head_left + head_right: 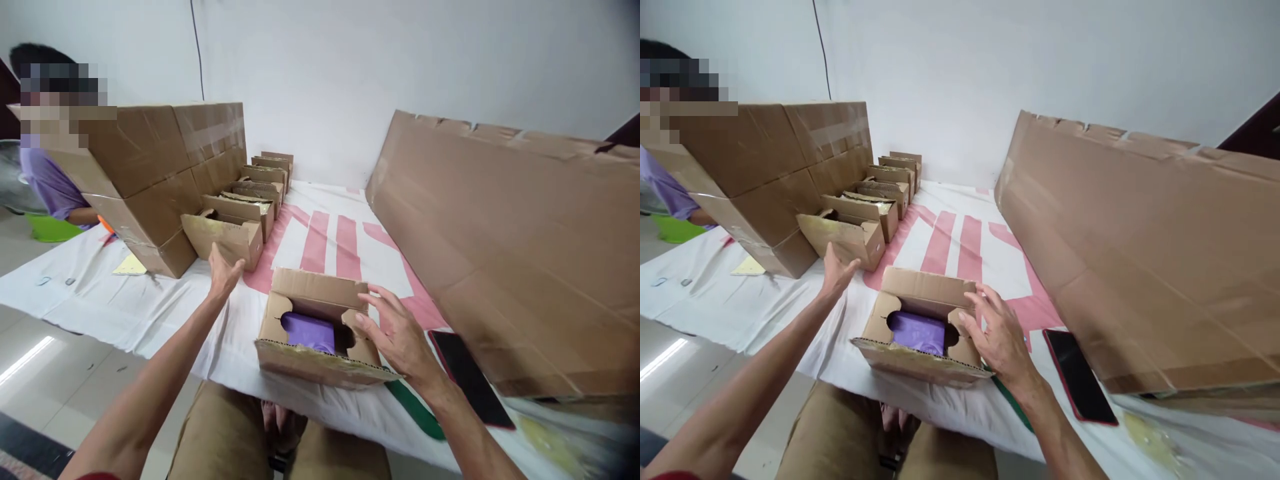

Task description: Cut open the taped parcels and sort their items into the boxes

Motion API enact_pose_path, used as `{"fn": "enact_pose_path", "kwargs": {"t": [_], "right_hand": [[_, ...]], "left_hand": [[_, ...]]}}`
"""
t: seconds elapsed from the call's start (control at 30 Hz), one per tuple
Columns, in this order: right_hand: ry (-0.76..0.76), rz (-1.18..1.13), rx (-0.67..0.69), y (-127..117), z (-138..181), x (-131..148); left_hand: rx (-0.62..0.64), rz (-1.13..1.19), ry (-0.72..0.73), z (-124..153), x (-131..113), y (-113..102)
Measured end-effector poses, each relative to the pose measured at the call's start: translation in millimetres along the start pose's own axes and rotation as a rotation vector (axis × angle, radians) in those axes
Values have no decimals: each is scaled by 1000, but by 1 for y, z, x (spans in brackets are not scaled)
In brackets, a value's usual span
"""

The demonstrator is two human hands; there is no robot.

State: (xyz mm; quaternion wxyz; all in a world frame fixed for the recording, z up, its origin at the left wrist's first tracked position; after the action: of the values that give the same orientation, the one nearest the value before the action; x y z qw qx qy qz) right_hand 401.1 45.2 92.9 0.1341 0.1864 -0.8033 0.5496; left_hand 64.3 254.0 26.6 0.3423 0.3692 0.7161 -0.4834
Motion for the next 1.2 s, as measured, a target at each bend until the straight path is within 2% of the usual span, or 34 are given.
{"fn": "enact_pose_path", "kwargs": {"t": [0.03,0.1,0.17,0.23,0.3,0.37,0.47,0.57,0.63,0.73,0.97,1.1,1.2], "right_hand": [[-48,39,-67,-10,0,9],[-156,77,-127,-26,-3,28],[-253,51,5,-27,-13,47],[-289,23,276,-12,-24,61],[-273,121,536,12,-33,68],[-250,282,697,38,-39,71],[-246,420,795,72,-44,78],[-228,469,818,92,-47,87],[-212,490,819,94,-48,92],[-180,498,786,80,-50,96],[-113,412,546,9,-51,93],[-61,75,309,-23,-47,75],[-33,-208,167,-47,-42,63]], "left_hand": [[25,24,17,17,-15,-8],[227,150,202,58,-52,-23],[493,178,418,105,-89,-36],[607,154,639,147,-116,-47],[568,65,751,176,-127,-49],[480,1,807,193,-126,-46],[399,-26,831,204,-118,-38],[343,-33,806,207,-115,-34],[302,-45,788,206,-117,-33],[266,-69,762,205,-120,-32],[248,-144,766,203,-122,-21],[219,-174,769,204,-129,-18],[161,-135,745,203,-136,-28]]}}
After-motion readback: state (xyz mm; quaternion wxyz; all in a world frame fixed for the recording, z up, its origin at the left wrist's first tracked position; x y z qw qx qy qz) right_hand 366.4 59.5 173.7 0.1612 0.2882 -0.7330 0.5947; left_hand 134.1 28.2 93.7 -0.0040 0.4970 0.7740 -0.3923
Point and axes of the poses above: each hand's wrist, its own z-axis away from the middle knuckle, its own y-axis out of the palm, x = y × z, the point moved 4 cm from there along -z, towards the middle knuckle, and after that the axes turned 5 degrees about x, right-handed, at the moved point
